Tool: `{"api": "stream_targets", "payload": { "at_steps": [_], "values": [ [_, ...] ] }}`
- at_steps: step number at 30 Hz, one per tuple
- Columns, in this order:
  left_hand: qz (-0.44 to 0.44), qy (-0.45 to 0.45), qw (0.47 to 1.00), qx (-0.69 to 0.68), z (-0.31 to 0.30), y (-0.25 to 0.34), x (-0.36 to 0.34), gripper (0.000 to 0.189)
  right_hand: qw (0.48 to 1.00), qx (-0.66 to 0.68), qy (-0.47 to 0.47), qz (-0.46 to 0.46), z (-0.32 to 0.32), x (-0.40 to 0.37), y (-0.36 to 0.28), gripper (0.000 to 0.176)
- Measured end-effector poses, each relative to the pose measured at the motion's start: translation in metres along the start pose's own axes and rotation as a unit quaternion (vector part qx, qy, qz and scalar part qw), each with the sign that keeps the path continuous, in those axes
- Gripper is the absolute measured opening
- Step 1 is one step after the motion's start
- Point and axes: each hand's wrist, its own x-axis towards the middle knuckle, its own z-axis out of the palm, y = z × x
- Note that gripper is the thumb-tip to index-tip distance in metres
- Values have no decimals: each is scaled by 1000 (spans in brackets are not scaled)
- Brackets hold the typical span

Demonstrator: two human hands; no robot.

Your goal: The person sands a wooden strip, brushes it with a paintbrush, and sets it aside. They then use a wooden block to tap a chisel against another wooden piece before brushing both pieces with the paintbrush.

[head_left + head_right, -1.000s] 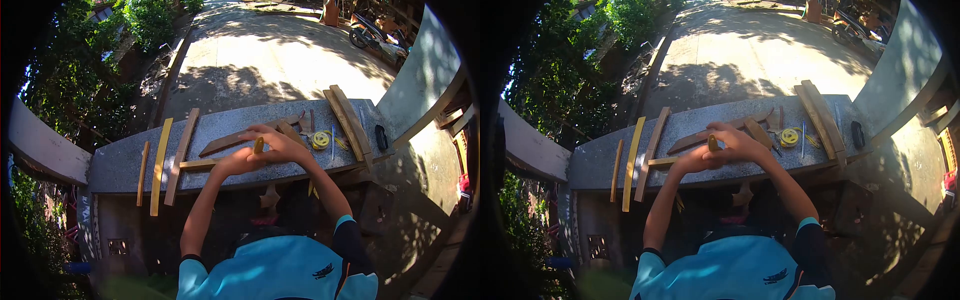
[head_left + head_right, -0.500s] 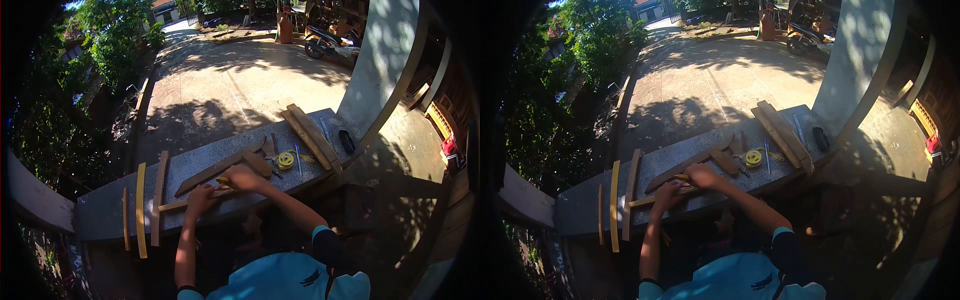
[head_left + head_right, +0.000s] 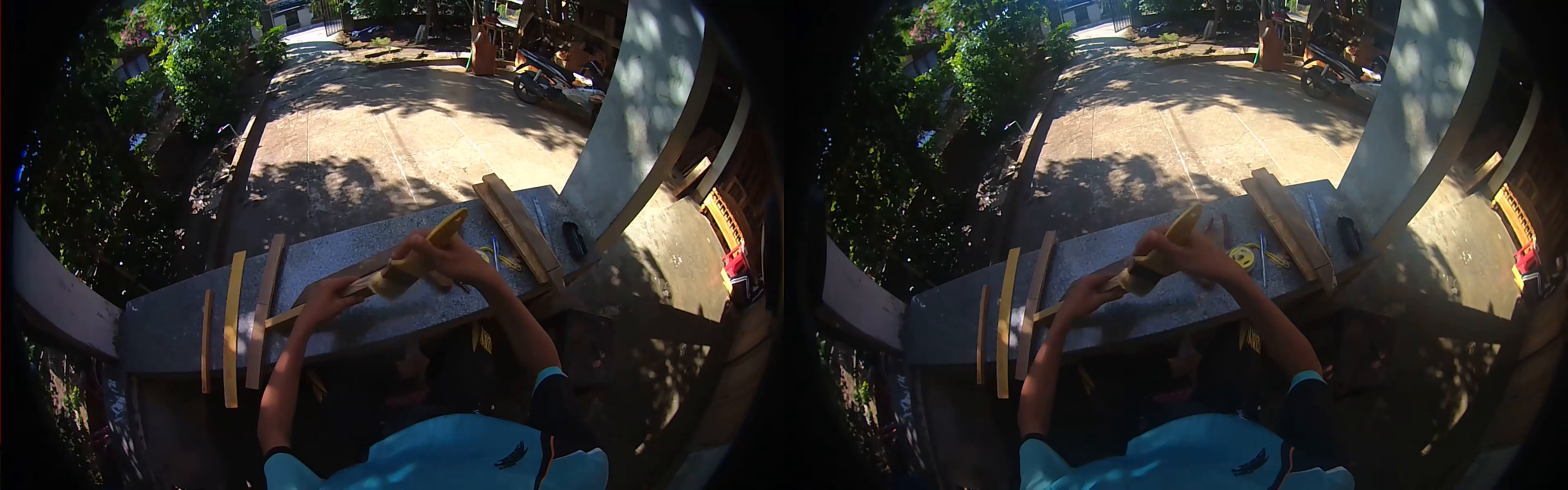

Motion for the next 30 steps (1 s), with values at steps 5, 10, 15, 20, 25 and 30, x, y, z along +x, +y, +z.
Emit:
{"api": "stream_targets", "payload": {
  "at_steps": [5, 10, 15, 20, 25, 30],
  "values": [
    [39, 55, 969, -239, -65, 97, 6, 46, 963, -58, 118, -233, -29, -10, -50, 22],
    [129, 114, 935, -310, -81, 123, 31, 50, 888, -242, 75, -384, -13, -22, -78, 27],
    [136, 135, 858, -477, -69, 155, 34, 44, 909, -240, 26, -340, 4, -12, -111, 23],
    [152, 184, 902, -359, -51, 156, 40, 33, 827, -319, 13, -463, -2, 34, -169, 20],
    [157, 206, 913, -314, -56, 169, 43, 38, 867, -371, -197, -269, 12, 57, -222, 23],
    [194, 233, 893, -333, -74, 197, 54, 31, 841, -451, -86, -286, 27, 77, -228, 22]
  ]
}}
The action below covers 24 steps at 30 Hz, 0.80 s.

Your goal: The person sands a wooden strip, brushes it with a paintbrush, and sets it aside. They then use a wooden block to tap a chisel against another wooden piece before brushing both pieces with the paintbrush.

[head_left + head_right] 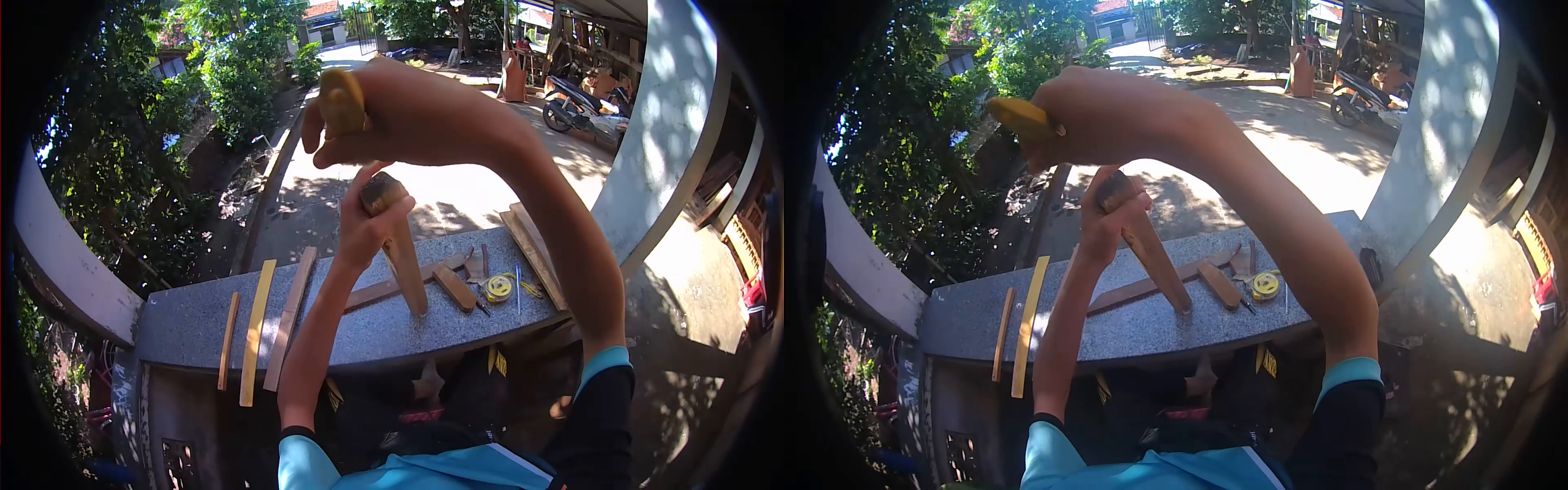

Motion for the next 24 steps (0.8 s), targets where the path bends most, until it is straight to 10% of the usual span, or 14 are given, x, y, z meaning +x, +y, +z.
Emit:
{"api": "stream_targets", "payload": {
  "at_steps": [2, 7, 10, 12, 20, 22, 24],
  "values": [
    [-17, 12, 1000, 8, -3, -10, 3, 25, 990, -83, -106, 52, 13, 3, -1, 25],
    [-1, -21, 994, -103, -23, -20, 7, 36, 948, 257, 74, -173, 27, -20, 23, 20],
    [-40, -20, 962, -268, -44, -32, 14, 46, 954, 90, 196, -209, 46, -35, 40, 22],
    [-85, 79, 935, -334, -34, -19, 18, 49, 978, 25, 152, -144, 62, -50, 49, 24],
    [-113, -39, 973, -197, -39, -36, 52, 40, 992, -76, -47, -88, 219, -192, 95, 21],
    [-114, -4, 981, -157, -27, -30, 54, 37, 947, 181, -187, 187, 257, -228, 94, 29],
    [-97, 8, 989, -110, -18, -28, 60, 34, 931, 197, -198, 235, 251, -222, 94, 32]
  ]
}}
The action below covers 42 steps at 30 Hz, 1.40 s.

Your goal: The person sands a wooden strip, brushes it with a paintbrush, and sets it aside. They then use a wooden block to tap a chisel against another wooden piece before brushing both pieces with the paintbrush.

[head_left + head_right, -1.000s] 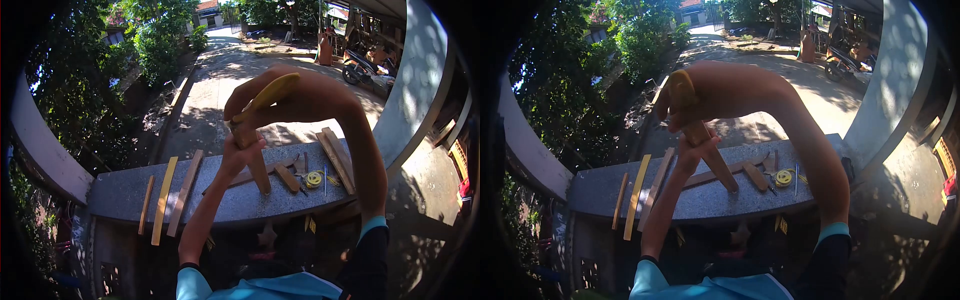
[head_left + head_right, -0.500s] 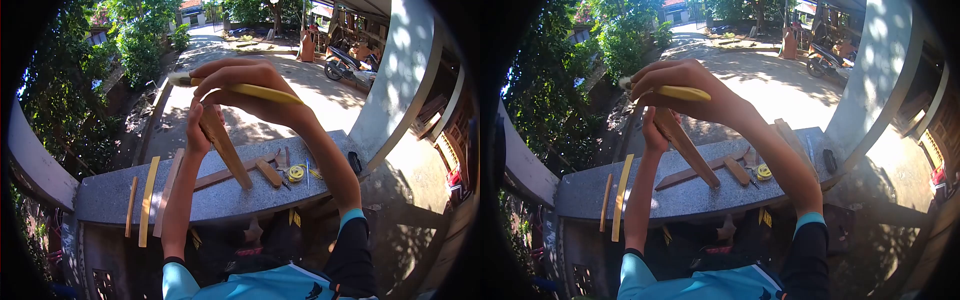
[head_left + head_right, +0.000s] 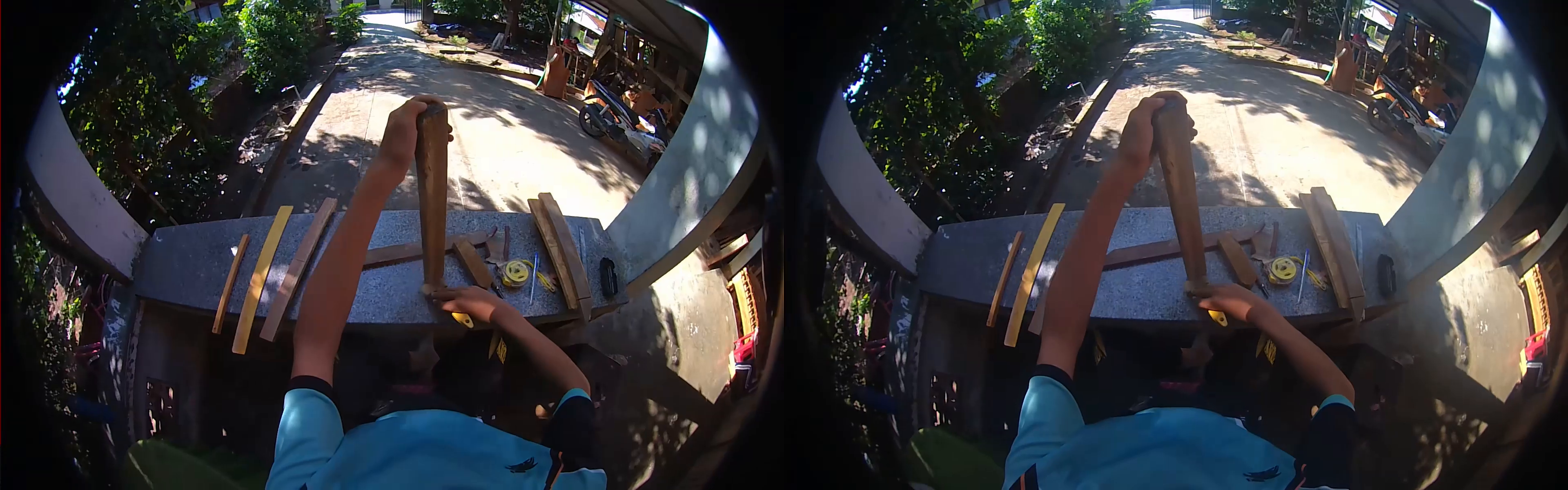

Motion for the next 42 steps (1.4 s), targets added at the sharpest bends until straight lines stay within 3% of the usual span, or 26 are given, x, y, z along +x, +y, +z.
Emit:
{"api": "stream_targets", "payload": {
  "at_steps": [1, 3, 4, 7, 10, 13, 16, 18, 21, 22, 23, 24, 28, 30, 33, 35, 37, 39, 40, 42],
  "values": [
    [13, 2, 1000, 13, 8, 3, 1, 32, 1000, 7, -2, 27, -14, 2, -7, 33],
    [37, 16, 999, 19, 21, 2, 1, 31, 987, -143, 11, -69, -68, 12, -34, 28],
    [35, 9, 999, 28, 25, 3, -1, 30, 969, -196, 61, -140, -93, 12, -55, 27],
    [35, 21, 999, 31, 19, -8, 8, 25, 847, -373, 226, -305, -145, -3, -120, 27],
    [7, 12, 1000, -4, 17, -1, 5, 23, 779, -408, 355, -317, -158, -5, -133, 18],
    [-45, -23, 999, -6, 12, 2, 8, 25, 827, -338, 340, -293, -124, 9, -95, 15],
    [-79, -5, 996, 37, 4, 12, 12, 28, 865, -297, 279, -291, -45, 17, -19, 12],
    [-106, 1, 993, 45, -3, 18, 17, 29, 900, -309, 157, -264, 0, 6, 19, 16],
    [-60, 42, 997, -4, 11, 13, 5, 34, 990, -102, 76, -67, 0, -8, 7, 21],
    [-40, 59, 997, -14, 17, 10, 0, 35, 968, -174, 111, -144, -18, -9, -2, 22],
    [0, 20, 999, -37, 20, 5, -2, 39, 935, -240, 143, -218, -45, -9, -17, 23],
    [56, -1, 998, 39, 25, 0, -3, 40, 891, -303, 175, -289, -72, -8, -33, 24],
    [42, 6, 997, 60, 42, 1, -6, 32, 784, -294, 425, -343, -153, -12, -97, 27],
    [39, -11, 998, 38, 43, -3, -2, 29, 773, -240, 470, -353, -163, -8, -109, 30],
    [47, -49, 997, 38, 35, -4, 3, 27, 837, -222, 406, -292, -134, -3, -92, 24],
    [-47, -2, 997, 56, 24, 1, 6, 27, 871, -215, 343, -279, -89, -2, -60, 23],
    [-96, 15, 995, 27, 9, 14, 4, 24, 912, -202, 228, -273, -34, -5, -19, 23],
    [-90, 32, 995, -24, 0, 18, -1, 22, 988, -63, 49, -135, 18, -10, 30, 26],
    [-84, 72, 994, -12, 0, 18, -3, 23, 969, -145, -1, -198, 28, -10, 52, 30],
    [-36, 99, 994, -22, 0, 12, -7, 27, 987, -89, 37, -132, 15, -5, 26, 22]
  ]
}}
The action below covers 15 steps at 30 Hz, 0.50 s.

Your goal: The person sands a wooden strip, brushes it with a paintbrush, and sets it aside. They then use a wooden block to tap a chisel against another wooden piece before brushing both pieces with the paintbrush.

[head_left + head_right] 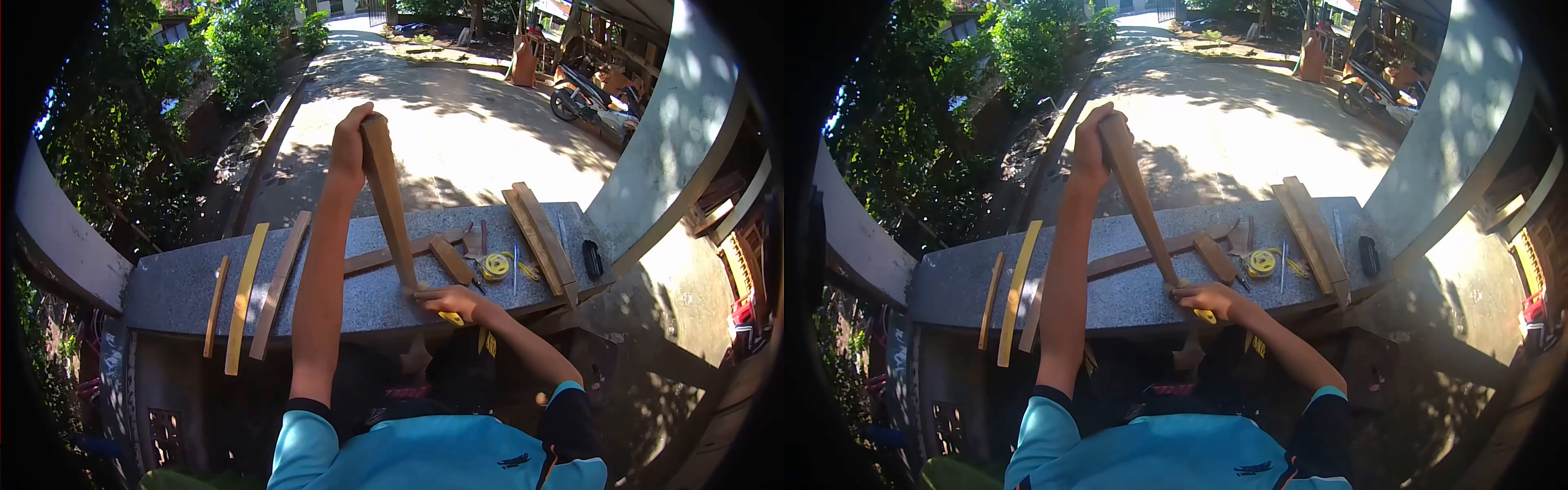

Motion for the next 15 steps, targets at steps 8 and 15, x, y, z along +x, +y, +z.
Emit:
{"api": "stream_targets", "payload": {
  "at_steps": [8, 15],
  "values": [
    [146, -46, 983, -104, 13, -35, 2, 37, 889, -110, 398, -196, -169, 61, -104, 20],
    [41, 4, 998, 55, 10, -19, 1, 51, 976, 89, 200, -4, -40, 41, -46, 21]
  ]
}}
